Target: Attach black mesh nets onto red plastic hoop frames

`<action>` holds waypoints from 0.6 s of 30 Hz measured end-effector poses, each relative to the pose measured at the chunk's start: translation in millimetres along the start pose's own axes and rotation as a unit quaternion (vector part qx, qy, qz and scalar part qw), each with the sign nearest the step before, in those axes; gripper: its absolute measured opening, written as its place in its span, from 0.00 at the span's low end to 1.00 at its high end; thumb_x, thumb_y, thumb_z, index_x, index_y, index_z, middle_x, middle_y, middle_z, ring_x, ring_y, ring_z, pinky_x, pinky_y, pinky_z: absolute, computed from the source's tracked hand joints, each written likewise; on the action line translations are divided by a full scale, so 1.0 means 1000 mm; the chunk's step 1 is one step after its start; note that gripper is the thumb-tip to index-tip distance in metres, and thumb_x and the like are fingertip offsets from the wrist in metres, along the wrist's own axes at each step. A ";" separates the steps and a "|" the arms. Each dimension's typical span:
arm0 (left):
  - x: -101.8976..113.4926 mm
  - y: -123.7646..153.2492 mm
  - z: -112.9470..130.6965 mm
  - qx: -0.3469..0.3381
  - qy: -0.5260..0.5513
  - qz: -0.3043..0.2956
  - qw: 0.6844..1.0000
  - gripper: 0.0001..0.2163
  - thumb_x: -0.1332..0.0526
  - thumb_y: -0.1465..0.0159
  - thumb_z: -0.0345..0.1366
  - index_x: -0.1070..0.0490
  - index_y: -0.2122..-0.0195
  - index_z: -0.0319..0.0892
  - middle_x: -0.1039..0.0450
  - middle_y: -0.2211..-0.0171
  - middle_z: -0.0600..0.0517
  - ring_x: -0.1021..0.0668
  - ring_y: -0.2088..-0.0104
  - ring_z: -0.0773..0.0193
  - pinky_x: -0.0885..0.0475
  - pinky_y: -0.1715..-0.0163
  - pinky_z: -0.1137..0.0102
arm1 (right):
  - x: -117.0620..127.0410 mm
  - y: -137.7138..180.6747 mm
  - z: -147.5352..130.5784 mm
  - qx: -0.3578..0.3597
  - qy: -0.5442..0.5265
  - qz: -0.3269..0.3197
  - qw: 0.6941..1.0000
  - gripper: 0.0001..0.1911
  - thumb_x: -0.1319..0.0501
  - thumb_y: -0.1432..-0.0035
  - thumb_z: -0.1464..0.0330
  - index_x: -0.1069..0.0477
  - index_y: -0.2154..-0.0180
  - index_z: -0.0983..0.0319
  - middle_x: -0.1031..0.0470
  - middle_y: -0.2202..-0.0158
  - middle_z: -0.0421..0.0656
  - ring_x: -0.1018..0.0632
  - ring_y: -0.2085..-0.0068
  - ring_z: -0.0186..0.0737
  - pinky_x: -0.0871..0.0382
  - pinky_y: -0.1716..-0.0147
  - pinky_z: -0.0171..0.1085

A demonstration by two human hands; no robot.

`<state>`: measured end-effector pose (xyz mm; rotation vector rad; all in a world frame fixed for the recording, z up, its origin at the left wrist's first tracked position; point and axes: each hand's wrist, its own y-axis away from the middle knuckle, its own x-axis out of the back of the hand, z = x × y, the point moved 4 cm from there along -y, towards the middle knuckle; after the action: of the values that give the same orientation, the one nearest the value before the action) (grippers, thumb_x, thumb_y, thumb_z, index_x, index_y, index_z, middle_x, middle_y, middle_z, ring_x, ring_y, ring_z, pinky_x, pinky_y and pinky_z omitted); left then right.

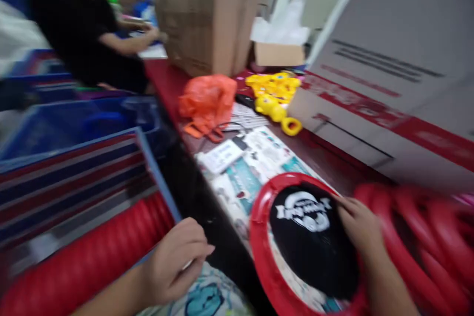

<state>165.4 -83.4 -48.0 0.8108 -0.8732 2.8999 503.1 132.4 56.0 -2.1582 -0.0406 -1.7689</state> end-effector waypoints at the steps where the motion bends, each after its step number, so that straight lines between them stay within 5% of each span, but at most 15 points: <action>1: 0.006 -0.023 0.022 -0.072 0.045 0.000 0.996 0.14 0.47 0.33 0.26 0.31 0.49 0.46 0.25 0.63 0.47 0.23 0.60 0.59 0.28 0.55 0.59 | 0.001 0.014 0.012 -0.021 -0.008 -0.008 1.000 0.08 0.39 0.32 0.65 0.25 0.57 0.63 0.23 0.58 0.43 0.21 0.60 0.38 0.24 0.57 0.41; 5: -0.009 -0.139 0.077 -0.119 0.068 -0.118 0.984 0.11 0.43 0.34 0.27 0.29 0.53 0.46 0.23 0.61 0.51 0.22 0.59 0.62 0.29 0.57 0.67 | -0.016 0.037 0.021 -0.026 -0.080 -0.043 0.996 0.18 0.44 0.40 0.78 0.19 0.56 0.59 0.20 0.57 0.44 0.20 0.56 0.39 0.27 0.53 0.37; 8: -0.068 -0.217 0.073 0.036 0.048 -0.245 0.968 0.09 0.44 0.34 0.39 0.25 0.65 0.45 0.21 0.63 0.51 0.22 0.58 0.56 0.29 0.56 0.65 | -0.029 0.039 0.010 -0.006 -0.137 -0.058 0.989 0.20 0.43 0.42 0.80 0.19 0.55 0.58 0.20 0.60 0.43 0.21 0.58 0.38 0.28 0.53 0.35; 10: -0.108 -0.250 0.059 0.068 0.034 -0.277 0.958 0.11 0.44 0.37 0.42 0.25 0.67 0.44 0.21 0.64 0.49 0.22 0.57 0.51 0.29 0.55 0.61 | -0.031 0.041 0.003 0.005 -0.165 -0.056 0.985 0.20 0.42 0.43 0.81 0.18 0.56 0.59 0.20 0.60 0.43 0.21 0.58 0.38 0.29 0.53 0.35; 14: -0.159 -0.269 0.017 0.105 0.048 -0.343 0.932 0.13 0.42 0.38 0.45 0.25 0.67 0.40 0.22 0.67 0.48 0.22 0.64 0.56 0.27 0.60 0.61 | -0.030 0.047 -0.002 0.018 -0.201 -0.042 0.978 0.18 0.41 0.44 0.83 0.18 0.58 0.63 0.20 0.64 0.44 0.22 0.61 0.38 0.29 0.58 0.34; 18: -0.172 -0.257 -0.004 0.115 0.092 -0.381 0.913 0.18 0.43 0.37 0.49 0.25 0.63 0.39 0.22 0.66 0.47 0.21 0.65 0.59 0.26 0.63 0.64 | -0.031 0.050 0.000 0.012 -0.225 -0.021 0.974 0.16 0.41 0.44 0.82 0.18 0.60 0.63 0.21 0.66 0.43 0.23 0.63 0.37 0.30 0.60 0.34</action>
<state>351.0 159.2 -1.7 0.6656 -0.1263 2.3270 508.4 92.0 13.6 -2.5098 -0.2191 -1.2553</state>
